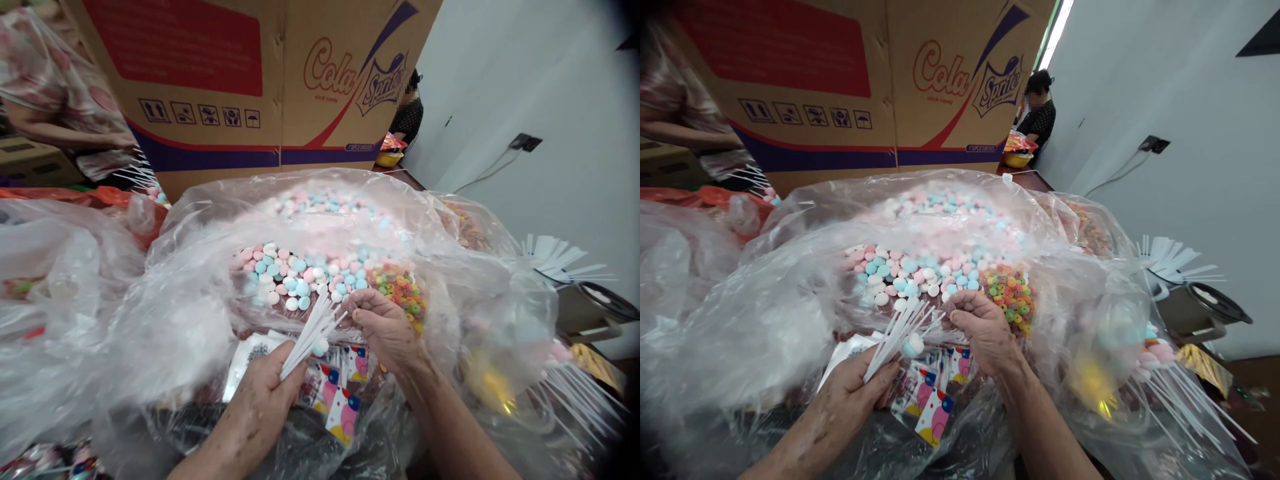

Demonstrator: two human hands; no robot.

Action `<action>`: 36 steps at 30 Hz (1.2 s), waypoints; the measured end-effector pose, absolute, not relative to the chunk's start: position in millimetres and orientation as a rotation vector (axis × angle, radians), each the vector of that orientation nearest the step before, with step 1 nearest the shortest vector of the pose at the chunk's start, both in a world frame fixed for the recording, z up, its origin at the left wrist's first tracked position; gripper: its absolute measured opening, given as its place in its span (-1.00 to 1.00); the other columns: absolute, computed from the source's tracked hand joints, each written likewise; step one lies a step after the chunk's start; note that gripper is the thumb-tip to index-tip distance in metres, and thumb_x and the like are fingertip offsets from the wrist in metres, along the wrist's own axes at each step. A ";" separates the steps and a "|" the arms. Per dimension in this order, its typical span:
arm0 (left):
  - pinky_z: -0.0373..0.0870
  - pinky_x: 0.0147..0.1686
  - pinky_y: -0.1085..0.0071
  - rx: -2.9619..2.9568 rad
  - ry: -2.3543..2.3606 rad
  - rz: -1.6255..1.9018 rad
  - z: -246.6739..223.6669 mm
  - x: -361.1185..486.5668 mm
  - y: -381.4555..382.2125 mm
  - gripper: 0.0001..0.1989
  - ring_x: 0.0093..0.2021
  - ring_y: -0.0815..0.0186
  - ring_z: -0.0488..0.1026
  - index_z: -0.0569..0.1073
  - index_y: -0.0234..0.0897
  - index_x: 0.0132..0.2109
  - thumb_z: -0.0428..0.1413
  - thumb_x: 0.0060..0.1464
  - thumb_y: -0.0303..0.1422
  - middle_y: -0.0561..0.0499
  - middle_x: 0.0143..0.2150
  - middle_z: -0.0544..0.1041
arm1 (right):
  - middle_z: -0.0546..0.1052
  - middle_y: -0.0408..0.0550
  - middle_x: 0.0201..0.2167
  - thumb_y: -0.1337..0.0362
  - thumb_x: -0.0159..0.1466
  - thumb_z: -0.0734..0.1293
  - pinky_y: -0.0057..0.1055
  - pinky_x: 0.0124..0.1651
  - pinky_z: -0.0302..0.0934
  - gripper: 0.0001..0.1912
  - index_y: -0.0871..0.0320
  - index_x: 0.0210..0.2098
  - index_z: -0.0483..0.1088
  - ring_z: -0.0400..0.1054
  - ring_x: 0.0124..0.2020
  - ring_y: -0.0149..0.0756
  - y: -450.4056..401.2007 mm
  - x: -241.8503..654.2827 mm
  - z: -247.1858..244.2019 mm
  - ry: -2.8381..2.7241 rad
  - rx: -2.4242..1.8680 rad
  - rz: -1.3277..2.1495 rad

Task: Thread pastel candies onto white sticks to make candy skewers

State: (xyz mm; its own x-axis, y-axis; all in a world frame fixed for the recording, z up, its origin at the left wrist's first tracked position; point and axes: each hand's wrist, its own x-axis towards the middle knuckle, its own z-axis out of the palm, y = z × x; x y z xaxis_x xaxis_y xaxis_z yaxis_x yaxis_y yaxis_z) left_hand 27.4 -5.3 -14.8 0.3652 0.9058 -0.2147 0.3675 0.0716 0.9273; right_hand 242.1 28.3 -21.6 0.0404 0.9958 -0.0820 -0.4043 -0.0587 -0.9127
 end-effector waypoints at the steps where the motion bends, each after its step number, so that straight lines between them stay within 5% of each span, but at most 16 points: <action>1: 0.07 -0.49 0.44 1.505 1.198 0.600 -16.1 27.0 -5.3 -0.71 -0.52 0.34 0.17 0.33 -0.20 -0.41 -0.06 0.23 -0.19 0.21 -0.58 0.21 | 0.56 -0.17 -0.43 0.32 -0.04 0.53 -0.45 -0.35 0.34 -0.78 0.13 -0.37 0.52 0.42 -0.46 -0.41 28.2 241.9 -21.7 -0.823 -0.972 1.384; 11: 0.07 -0.50 0.45 1.485 1.182 0.620 -12.6 28.8 -4.7 -0.70 -0.53 0.35 0.16 0.24 -0.18 -0.49 -0.04 0.21 -0.23 0.21 -0.59 0.21 | 0.57 -0.15 -0.43 0.28 0.06 0.51 -0.45 -0.31 0.32 -0.81 0.11 -0.31 0.54 0.42 -0.41 -0.38 18.7 232.7 -24.2 -1.170 -0.987 1.450; 17: 0.14 -0.49 0.44 1.441 1.210 0.738 -23.7 25.5 -8.3 -0.66 -0.53 0.34 0.22 0.28 -0.20 -0.55 0.00 0.20 -0.26 0.17 -0.60 0.28 | 0.55 -0.12 -0.32 0.29 0.25 0.35 -0.41 -0.17 0.27 -0.82 0.01 -0.20 0.58 0.41 -0.29 -0.33 6.8 218.7 -4.9 -1.767 -1.163 1.017; 22: 0.09 -0.59 0.47 1.390 1.268 0.824 -23.5 16.2 -12.4 -0.61 -0.60 0.36 0.20 0.33 -0.22 -0.59 0.04 0.16 -0.19 0.14 -0.65 0.28 | 0.57 -0.12 -0.29 0.23 0.30 0.26 -0.39 -0.28 0.31 -0.57 0.02 0.17 0.33 0.44 -0.35 -0.31 20.9 232.3 4.8 -1.590 -1.260 1.000; 29: -0.03 -0.73 0.51 1.234 1.277 0.901 -23.0 9.8 -11.9 -0.58 -0.70 0.45 0.11 0.35 -0.24 -0.60 0.07 0.14 -0.13 0.14 -0.65 0.27 | 0.50 0.07 -0.20 0.43 0.29 0.20 -0.31 -0.16 0.24 -0.72 0.14 -0.09 0.46 0.38 -0.18 -0.14 63.9 248.1 -19.4 -2.040 -1.856 0.112; 36: 0.02 -0.75 0.52 1.253 1.299 0.882 -19.3 12.5 -10.1 -0.59 -0.72 0.46 0.14 0.36 -0.25 -0.61 0.08 0.10 -0.13 0.10 -0.63 0.33 | 0.49 0.05 -0.23 0.51 0.26 0.18 -0.38 -0.13 0.18 -0.80 0.16 -0.27 0.37 0.34 -0.17 -0.19 61.1 234.0 -30.3 -2.341 -1.717 -0.006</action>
